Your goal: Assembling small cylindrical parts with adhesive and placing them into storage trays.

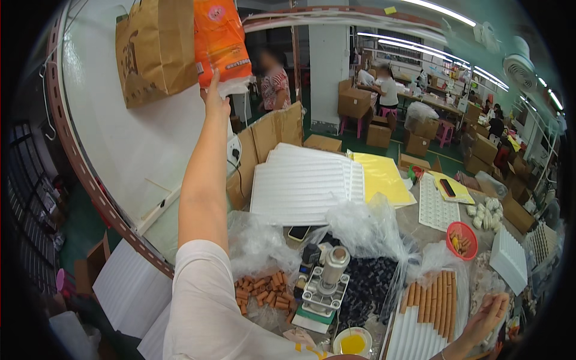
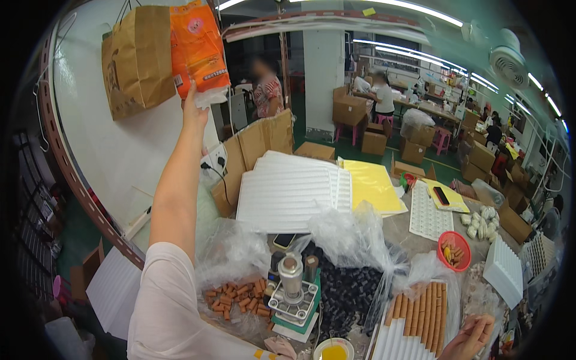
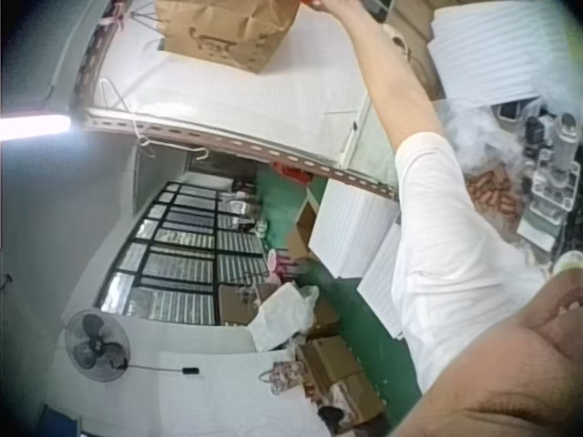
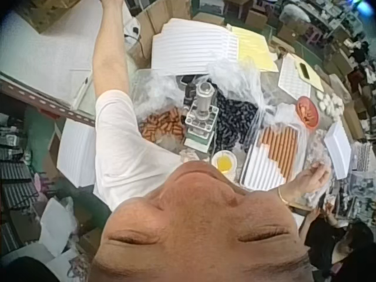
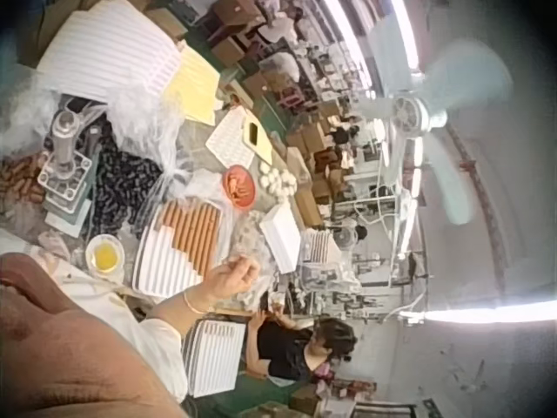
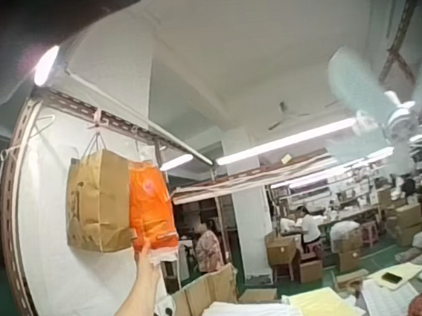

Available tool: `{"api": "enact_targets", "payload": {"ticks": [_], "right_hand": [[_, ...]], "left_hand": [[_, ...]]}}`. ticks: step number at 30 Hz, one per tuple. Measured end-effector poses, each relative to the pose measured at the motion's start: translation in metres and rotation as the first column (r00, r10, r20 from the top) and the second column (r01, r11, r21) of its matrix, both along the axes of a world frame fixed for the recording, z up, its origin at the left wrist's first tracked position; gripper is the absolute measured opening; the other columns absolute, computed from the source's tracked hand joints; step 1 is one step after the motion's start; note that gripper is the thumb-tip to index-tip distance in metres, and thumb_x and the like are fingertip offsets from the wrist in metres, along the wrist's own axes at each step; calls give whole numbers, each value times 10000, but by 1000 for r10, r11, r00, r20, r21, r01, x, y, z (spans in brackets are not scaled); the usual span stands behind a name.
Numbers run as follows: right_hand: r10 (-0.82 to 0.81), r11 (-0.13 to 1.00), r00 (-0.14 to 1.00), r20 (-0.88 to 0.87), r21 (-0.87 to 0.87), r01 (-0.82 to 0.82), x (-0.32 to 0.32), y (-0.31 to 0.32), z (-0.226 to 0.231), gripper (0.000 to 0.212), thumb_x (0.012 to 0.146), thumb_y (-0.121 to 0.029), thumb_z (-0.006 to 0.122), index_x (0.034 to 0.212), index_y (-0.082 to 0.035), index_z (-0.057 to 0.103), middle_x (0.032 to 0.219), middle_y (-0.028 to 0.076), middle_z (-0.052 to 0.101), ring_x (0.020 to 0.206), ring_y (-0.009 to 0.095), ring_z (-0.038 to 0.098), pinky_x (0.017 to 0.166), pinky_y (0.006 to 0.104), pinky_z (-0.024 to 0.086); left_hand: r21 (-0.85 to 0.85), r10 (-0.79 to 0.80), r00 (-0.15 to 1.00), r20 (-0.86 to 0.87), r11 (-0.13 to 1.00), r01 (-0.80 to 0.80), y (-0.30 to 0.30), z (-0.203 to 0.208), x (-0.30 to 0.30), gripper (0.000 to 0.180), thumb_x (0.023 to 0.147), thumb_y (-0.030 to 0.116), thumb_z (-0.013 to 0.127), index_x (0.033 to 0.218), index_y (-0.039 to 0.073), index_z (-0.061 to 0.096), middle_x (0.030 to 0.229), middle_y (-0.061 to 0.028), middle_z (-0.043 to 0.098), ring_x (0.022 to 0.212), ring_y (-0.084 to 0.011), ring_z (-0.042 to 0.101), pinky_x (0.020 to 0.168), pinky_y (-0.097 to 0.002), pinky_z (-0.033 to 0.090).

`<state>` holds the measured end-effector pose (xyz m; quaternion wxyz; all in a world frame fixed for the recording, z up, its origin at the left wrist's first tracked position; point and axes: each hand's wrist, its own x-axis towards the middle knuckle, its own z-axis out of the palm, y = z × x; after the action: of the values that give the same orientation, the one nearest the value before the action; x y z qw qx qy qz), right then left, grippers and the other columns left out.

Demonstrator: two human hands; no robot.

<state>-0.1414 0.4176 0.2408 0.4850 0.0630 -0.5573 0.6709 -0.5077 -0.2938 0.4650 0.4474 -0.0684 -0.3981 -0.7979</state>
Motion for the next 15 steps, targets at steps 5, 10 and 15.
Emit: {"api": "enact_targets", "payload": {"ticks": [5, 10, 15], "right_hand": [[-106, 990, 994, -21, -93, 103, 34, -13, -26, 146, 1008, -124, 496, 885, -47, 487, 782, 10, 437, 648, 80, 337, 654, 237, 326], [43, 998, 998, -35, 41, -42, 82, -25, -61, 161, 1012, -123, 488, 875, -38, 480, 770, 10, 419, 648, 83, 336, 695, 262, 356], [-50, 999, 998, -42, 14, 50, 141, -53, -82, 234, 1021, -170, 453, 814, -64, 470, 675, -6, 332, 600, 78, 292, 666, 252, 291]], "left_hand": [[249, 84, 973, 217, 959, -139, 8, -47, 29, 1102, 644, 370, 876, 1473, 81, 212, 1532, -172, 212, 1403, -335, 215, 1104, -530, 204], [288, -28, 922, 385, 953, -91, -8, -101, 52, 727, 738, 354, 814, 1261, 63, 402, 1157, -158, 423, 945, -278, 491, 852, -340, 445], [330, -163, 950, 264, 941, 70, 61, -135, 160, 262, 846, 198, 710, 1014, 80, 548, 857, -36, 512, 749, -155, 502, 593, -289, 436]]}}
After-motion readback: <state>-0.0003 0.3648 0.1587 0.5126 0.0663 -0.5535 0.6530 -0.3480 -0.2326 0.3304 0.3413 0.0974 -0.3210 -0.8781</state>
